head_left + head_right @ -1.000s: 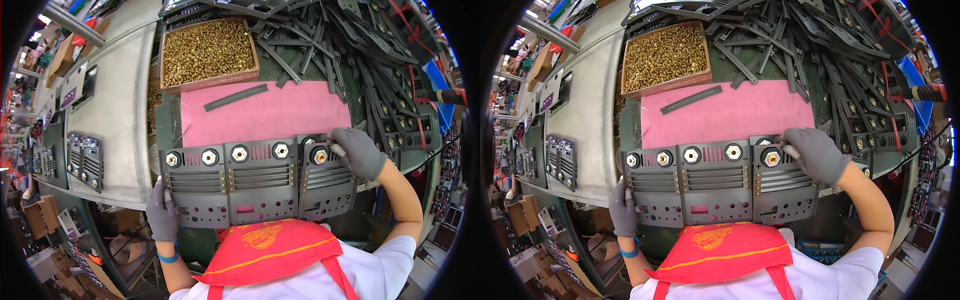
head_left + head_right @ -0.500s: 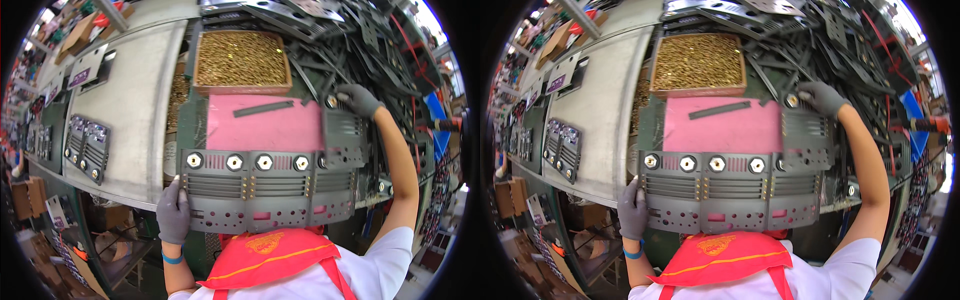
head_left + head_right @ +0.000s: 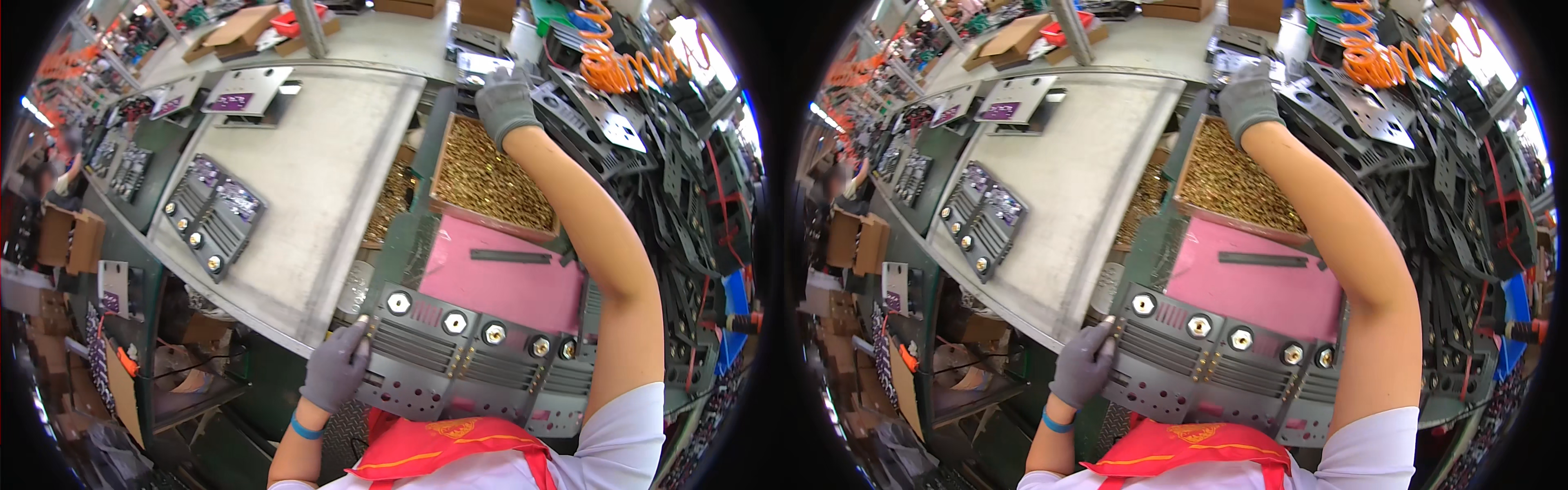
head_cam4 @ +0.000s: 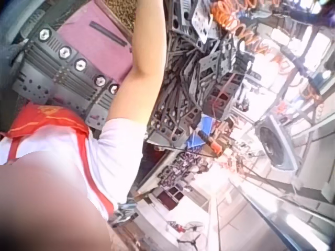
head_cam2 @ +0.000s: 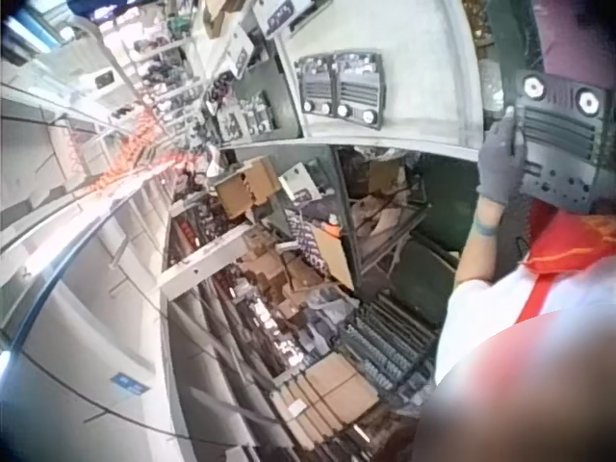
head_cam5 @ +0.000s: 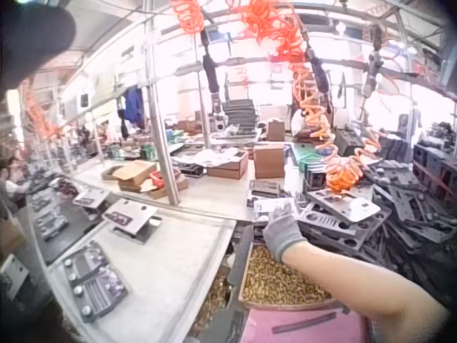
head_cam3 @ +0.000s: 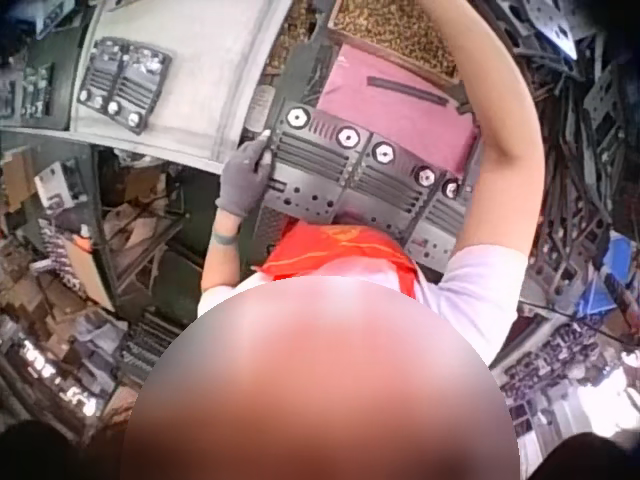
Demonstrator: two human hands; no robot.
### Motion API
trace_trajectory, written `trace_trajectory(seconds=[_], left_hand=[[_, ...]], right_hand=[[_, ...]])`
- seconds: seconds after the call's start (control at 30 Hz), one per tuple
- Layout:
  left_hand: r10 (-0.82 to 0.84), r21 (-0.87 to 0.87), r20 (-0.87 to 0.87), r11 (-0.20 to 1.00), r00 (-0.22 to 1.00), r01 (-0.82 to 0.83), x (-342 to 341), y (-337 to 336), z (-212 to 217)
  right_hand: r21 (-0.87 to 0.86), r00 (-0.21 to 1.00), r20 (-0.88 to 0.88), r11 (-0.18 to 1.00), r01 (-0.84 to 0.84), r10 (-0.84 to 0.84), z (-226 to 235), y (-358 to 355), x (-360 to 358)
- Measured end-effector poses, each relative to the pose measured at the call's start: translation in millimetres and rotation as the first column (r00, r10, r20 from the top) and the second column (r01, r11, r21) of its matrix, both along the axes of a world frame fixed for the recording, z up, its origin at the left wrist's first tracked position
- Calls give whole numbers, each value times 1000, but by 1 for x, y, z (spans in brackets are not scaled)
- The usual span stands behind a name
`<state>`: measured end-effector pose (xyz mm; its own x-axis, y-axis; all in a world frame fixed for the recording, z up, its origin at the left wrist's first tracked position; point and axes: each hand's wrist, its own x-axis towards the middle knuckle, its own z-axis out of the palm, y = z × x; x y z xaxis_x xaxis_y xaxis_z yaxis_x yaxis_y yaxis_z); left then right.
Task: Assembling electronic components and circuit boards into metal panels using a power drill and screws.
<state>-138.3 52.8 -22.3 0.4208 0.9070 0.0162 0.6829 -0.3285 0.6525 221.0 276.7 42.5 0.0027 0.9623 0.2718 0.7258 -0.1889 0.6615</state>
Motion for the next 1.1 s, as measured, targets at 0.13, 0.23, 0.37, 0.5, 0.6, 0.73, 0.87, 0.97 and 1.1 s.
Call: trace_trajectory(seconds=[0.13,0.23,0.37,0.5,0.6,0.73,0.87,0.97,1.1], left_hand=[[44,-25,-50,999,998,-45,-1,-5,5],[47,-111,-101,992,994,-58,3,-3,9],[50,-44,-91,998,995,-54,-8,-9,-3],[48,-41,-80,998,996,-51,-5,-11,-11],[74,-117,-121,989,990,-89,-5,-12,-14],[67,-183,-45,980,997,-74,-7,-6,-11],[105,250,405,943,908,-220,-11,29,-9],[701,-533,712,498,45,684,-27,41,38],[251,-675,657,616,711,406,-37,40,6]], right_hand=[[19,1000,-26,1000,-4,5,-39,31,2],[-26,986,-164,999,-41,36,-36,35,22],[248,940,-250,954,-170,232,-32,32,28],[592,696,-478,782,-196,536,-31,35,56],[732,511,-446,628,-264,735,-23,24,54],[772,371,-349,488,-406,861,-4,-30,43],[521,292,-346,441,-731,892,25,-136,12],[449,-218,-602,100,-888,768,28,-181,-19],[377,-148,-605,118,-919,782,10,-215,-35]])
